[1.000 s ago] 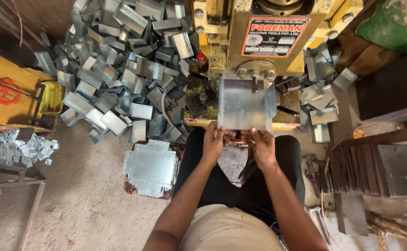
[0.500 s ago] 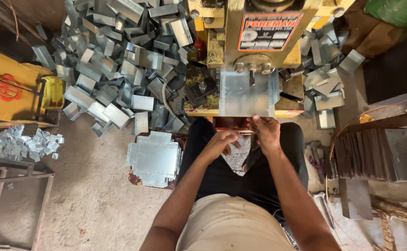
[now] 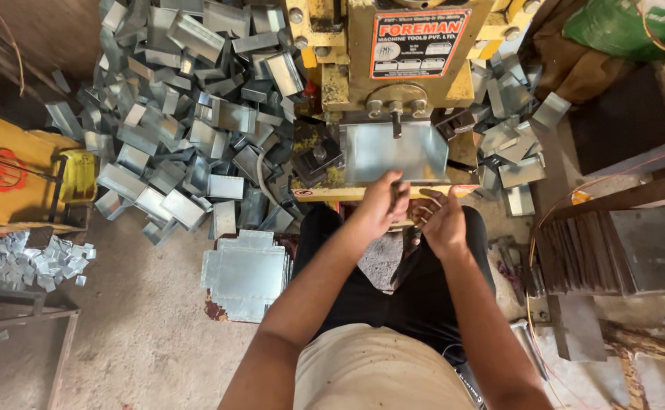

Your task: The person sits on the floor and operates a yellow Foreman press machine. They repeatedly pick up flat metal sheets, place them into the machine's die, and press down on a lever to process the material. The processed metal pieces are then removed and stacked on the floor.

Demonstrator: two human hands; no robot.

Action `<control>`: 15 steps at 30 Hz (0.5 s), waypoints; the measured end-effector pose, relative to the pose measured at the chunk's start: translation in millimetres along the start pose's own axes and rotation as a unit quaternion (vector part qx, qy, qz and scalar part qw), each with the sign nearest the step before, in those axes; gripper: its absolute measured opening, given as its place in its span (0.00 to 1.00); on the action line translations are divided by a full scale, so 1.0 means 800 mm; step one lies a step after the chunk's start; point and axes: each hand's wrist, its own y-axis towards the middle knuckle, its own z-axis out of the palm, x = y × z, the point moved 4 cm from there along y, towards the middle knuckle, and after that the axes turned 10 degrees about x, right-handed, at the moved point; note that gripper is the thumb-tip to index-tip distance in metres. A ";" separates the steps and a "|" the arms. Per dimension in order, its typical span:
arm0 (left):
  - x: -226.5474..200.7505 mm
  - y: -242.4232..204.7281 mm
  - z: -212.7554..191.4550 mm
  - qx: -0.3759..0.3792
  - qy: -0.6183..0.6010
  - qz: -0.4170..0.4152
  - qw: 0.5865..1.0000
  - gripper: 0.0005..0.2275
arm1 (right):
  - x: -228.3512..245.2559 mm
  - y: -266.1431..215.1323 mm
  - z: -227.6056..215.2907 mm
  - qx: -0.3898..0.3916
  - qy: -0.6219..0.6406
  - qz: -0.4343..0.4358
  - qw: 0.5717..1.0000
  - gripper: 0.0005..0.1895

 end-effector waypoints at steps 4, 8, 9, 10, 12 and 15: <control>-0.042 -0.091 0.011 -0.021 0.214 -0.120 0.969 0.15 | 0.034 -0.001 0.010 0.018 0.042 0.020 0.999 0.40; -0.096 -0.134 0.038 -0.188 0.143 -0.062 0.970 0.27 | 0.050 -0.007 0.025 0.066 -0.110 -0.046 0.991 0.35; -0.114 -0.135 0.047 -0.216 0.088 -0.020 0.972 0.34 | 0.054 0.004 0.038 0.030 -0.191 -0.070 0.979 0.36; -0.121 -0.137 0.061 -0.189 0.072 0.019 0.979 0.35 | 0.050 0.004 0.053 0.028 -0.152 -0.086 0.984 0.34; -0.118 -0.141 0.078 -0.132 0.039 0.089 0.986 0.38 | 0.037 -0.003 0.076 0.019 -0.071 -0.117 0.990 0.34; -0.089 -0.122 0.050 -0.237 0.322 0.038 0.916 0.35 | 0.016 -0.001 0.102 0.109 -0.053 -0.141 0.983 0.51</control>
